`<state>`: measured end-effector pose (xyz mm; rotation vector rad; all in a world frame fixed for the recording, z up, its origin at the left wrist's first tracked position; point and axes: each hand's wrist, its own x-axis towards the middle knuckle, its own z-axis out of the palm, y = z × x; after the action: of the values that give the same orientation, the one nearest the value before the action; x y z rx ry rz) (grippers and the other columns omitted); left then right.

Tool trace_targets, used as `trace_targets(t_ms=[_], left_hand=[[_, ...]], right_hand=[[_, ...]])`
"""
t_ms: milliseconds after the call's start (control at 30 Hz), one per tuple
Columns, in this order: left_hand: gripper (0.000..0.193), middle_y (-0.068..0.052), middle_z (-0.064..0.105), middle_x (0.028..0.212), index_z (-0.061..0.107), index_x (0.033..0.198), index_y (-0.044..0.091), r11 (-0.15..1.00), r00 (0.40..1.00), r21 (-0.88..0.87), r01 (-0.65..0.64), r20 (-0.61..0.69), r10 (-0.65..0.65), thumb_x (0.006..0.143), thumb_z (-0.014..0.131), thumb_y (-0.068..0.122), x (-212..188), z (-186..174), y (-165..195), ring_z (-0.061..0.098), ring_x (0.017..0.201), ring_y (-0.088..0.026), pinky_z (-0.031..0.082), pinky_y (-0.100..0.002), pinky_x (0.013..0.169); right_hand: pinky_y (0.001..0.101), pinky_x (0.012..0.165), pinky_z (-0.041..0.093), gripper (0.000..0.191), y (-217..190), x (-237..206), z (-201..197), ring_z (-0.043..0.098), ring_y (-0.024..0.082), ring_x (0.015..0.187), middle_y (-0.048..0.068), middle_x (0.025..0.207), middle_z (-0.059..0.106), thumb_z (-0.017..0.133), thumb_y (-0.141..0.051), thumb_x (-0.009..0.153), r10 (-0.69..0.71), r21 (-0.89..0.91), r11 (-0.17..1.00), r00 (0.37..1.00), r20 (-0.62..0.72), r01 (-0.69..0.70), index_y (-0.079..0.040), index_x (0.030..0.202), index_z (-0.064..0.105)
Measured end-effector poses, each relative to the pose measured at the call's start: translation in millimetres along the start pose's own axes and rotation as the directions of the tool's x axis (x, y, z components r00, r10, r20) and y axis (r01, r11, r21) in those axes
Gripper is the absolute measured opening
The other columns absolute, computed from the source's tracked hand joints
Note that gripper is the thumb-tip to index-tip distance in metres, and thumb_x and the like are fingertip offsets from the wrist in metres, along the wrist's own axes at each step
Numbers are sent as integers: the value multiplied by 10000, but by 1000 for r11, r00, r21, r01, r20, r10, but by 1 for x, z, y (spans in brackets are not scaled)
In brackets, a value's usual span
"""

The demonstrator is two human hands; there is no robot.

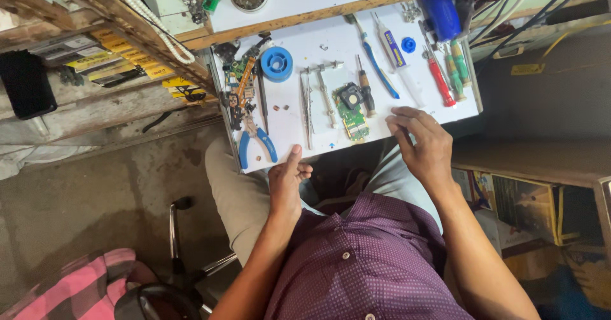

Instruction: The person sits at a repair bench soldering a green circuit board fitted with a small fan, holding a soldering iron in one hand and tweezers in the other to work on the board's components. They then set the iron aside, wipe the board with a tissue, and brush over it before reaching back toward the work area.

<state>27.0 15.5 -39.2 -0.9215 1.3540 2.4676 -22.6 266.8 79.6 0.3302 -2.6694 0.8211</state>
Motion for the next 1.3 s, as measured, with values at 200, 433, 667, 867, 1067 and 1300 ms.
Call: trace_targets(t_ms=[200,433,667,867,1067,1300], left_hand=[[304,-52,727,825,729,966,26,999,999,-10,43,8,-43,933,747,328,-16,-2,-7,658,660,-126,499,-282,625],[261,-70,747,880,723,1062,55,998,998,-5,65,18,-65,953,709,292,-29,-1,-11,654,653,-117,499,-274,612],[265,-66,738,898,716,1064,54,999,996,20,45,72,-46,989,677,305,-40,-1,-14,648,660,-103,490,-262,619],[313,-71,753,921,715,1085,54,994,994,83,69,81,-75,994,643,344,-44,-7,-15,652,679,-99,495,-266,641],[427,-94,756,1032,660,1165,10,978,978,171,118,150,-144,1029,569,405,-54,-21,-13,649,759,-96,509,-268,707],[563,-99,745,1137,631,1368,16,870,897,494,-17,393,-205,986,595,428,-68,-32,-8,664,941,-111,519,-267,857]], right_hand=[[357,846,574,149,-4,-12,-10,728,257,1008,72,1125,742,766,-55,930,12,-11,1000,1000,8,-12,-83,1076,750],[365,839,570,148,4,-20,-21,722,268,981,83,1096,742,763,-42,925,26,5,1000,999,20,-27,-71,1068,737],[435,886,495,145,39,-3,-43,633,337,989,109,1054,685,725,29,970,5,-123,992,981,-194,-29,-58,1077,678],[488,1023,435,340,71,39,-44,552,409,1185,215,1288,581,751,-129,1061,35,-177,982,978,-204,-72,-4,1366,669],[495,1055,436,280,89,61,-29,558,412,1241,220,1350,614,657,-114,1125,63,-161,982,978,-199,-96,5,1379,672],[307,878,599,245,102,52,-29,720,239,1093,138,1264,709,781,141,1027,13,109,993,897,-443,40,32,1239,726]])
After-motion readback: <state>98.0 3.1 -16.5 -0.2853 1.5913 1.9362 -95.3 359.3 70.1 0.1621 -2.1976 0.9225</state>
